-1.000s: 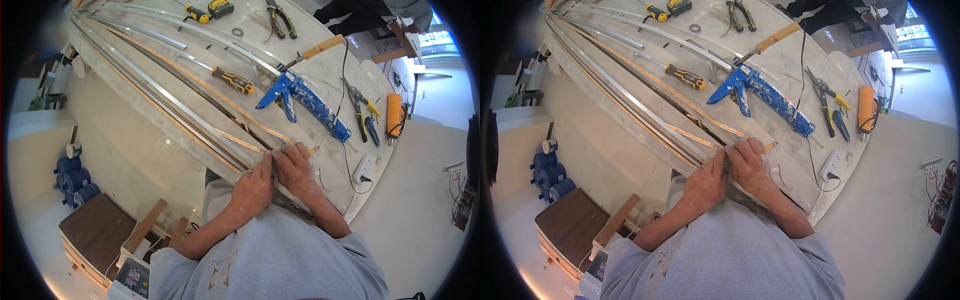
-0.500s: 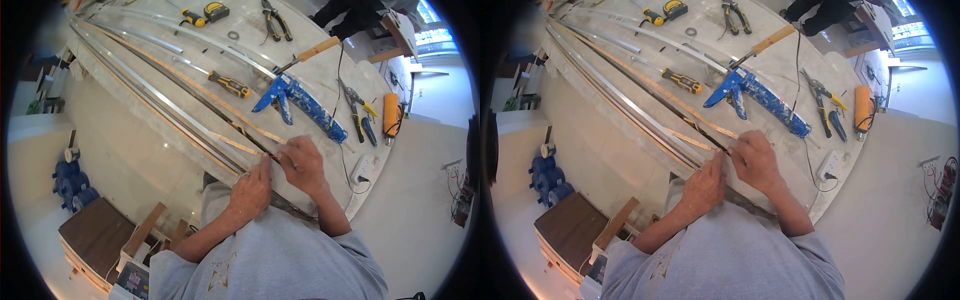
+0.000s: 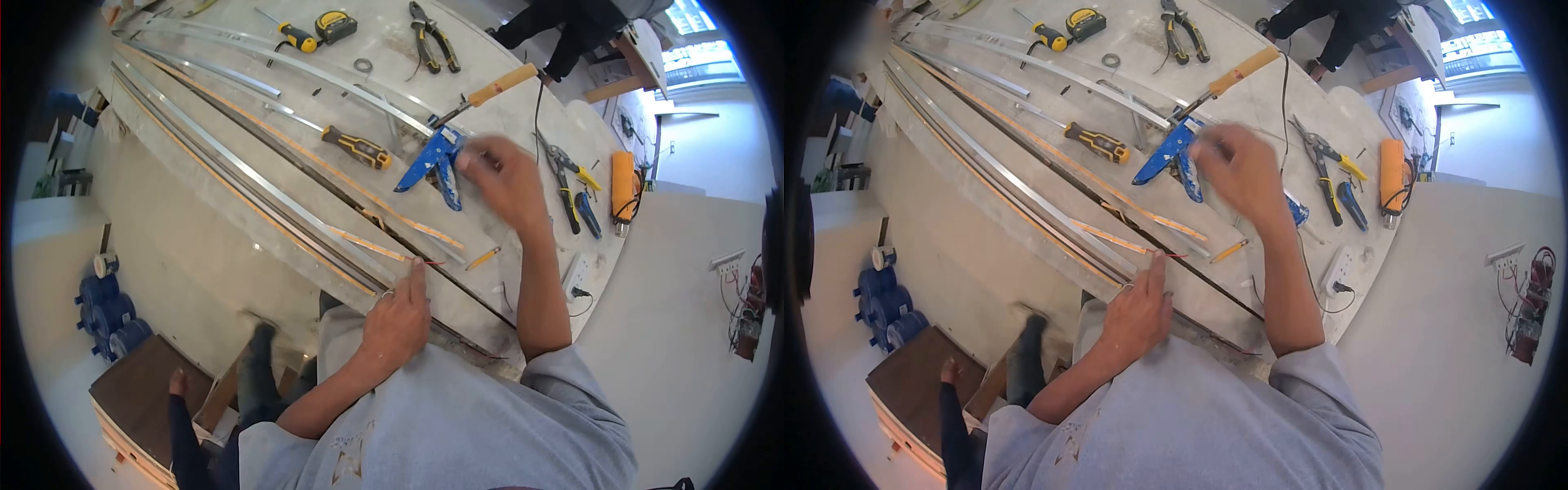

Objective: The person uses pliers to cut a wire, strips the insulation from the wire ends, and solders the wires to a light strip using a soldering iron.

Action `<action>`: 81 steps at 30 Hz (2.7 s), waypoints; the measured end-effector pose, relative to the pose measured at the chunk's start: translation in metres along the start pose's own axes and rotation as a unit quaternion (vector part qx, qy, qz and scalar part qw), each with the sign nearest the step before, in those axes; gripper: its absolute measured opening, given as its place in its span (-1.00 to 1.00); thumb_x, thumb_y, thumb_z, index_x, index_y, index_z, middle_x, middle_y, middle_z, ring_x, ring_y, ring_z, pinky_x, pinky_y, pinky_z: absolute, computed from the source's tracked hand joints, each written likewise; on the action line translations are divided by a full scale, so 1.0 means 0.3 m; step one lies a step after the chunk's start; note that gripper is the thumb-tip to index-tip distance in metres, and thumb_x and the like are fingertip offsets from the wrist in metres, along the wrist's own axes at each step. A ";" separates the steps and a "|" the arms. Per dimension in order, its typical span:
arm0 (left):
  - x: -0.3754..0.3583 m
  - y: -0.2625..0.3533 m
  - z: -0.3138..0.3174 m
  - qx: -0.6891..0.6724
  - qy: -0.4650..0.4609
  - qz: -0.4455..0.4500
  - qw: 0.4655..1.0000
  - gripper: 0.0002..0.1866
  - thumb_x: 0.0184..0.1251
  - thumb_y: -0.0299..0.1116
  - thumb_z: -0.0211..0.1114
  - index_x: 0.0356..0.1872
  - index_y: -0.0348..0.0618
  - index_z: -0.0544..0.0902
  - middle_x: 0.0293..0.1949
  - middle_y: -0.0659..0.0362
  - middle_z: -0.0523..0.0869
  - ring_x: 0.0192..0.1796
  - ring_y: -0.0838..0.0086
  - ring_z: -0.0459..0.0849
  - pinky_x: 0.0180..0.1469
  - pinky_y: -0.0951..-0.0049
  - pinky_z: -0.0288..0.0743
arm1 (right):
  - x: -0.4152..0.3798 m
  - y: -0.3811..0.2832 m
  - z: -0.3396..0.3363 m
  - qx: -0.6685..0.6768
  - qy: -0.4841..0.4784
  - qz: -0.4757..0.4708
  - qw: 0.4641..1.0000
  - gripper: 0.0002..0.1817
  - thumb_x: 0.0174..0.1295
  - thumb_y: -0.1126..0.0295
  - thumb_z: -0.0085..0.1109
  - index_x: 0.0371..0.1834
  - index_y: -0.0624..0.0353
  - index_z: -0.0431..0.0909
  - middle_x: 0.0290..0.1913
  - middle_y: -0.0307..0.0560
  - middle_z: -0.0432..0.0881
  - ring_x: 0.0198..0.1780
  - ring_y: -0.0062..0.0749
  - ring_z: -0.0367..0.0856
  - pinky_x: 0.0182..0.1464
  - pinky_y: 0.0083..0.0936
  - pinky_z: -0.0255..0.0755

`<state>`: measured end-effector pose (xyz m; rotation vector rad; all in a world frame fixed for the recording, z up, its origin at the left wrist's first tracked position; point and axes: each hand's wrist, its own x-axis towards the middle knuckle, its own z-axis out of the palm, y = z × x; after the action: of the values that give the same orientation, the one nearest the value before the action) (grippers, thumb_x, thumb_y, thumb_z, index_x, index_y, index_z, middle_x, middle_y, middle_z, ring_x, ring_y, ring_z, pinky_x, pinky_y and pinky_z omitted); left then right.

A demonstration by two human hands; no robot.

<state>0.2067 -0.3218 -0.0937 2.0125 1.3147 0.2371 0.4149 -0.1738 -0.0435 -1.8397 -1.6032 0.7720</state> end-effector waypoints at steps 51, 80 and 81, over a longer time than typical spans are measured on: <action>-0.001 0.001 0.000 0.011 -0.018 0.013 1.000 -0.21 0.27 -0.39 0.25 0.51 -0.42 0.18 -0.11 -0.11 0.58 -0.28 -0.01 0.70 -0.21 0.13 0.65 | -0.222 0.146 0.032 0.016 0.033 -0.188 0.982 -0.67 0.13 0.52 0.42 0.00 0.20 0.70 -0.18 -0.06 0.68 -0.24 -0.40 0.66 -0.19 -0.52 0.54; -0.005 -0.003 0.005 0.007 -0.034 0.006 0.999 -0.16 0.31 -0.32 0.29 0.55 -0.39 0.12 -0.03 -0.11 0.57 -0.21 0.03 0.69 -0.14 0.14 0.63 | -0.072 0.073 -0.110 0.463 0.068 -0.022 0.883 -0.68 0.36 0.38 0.28 0.01 0.40 0.47 -0.12 0.12 0.69 -0.17 -0.26 0.75 -0.22 -0.43 0.70; -0.003 -0.002 0.002 0.016 -0.014 0.024 0.999 -0.18 0.28 -0.34 0.29 0.51 -0.45 0.16 -0.10 -0.09 0.58 -0.29 0.07 0.70 -0.21 0.18 0.65 | -0.106 0.086 -0.100 0.455 0.038 0.001 0.889 -0.69 0.35 0.39 0.28 -0.01 0.39 0.46 -0.13 0.12 0.70 -0.18 -0.25 0.76 -0.25 -0.44 0.71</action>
<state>0.2062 -0.3227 -0.0944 2.0701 1.2612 0.2107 0.4508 -0.2097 -0.0408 -1.1475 -0.9084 1.1729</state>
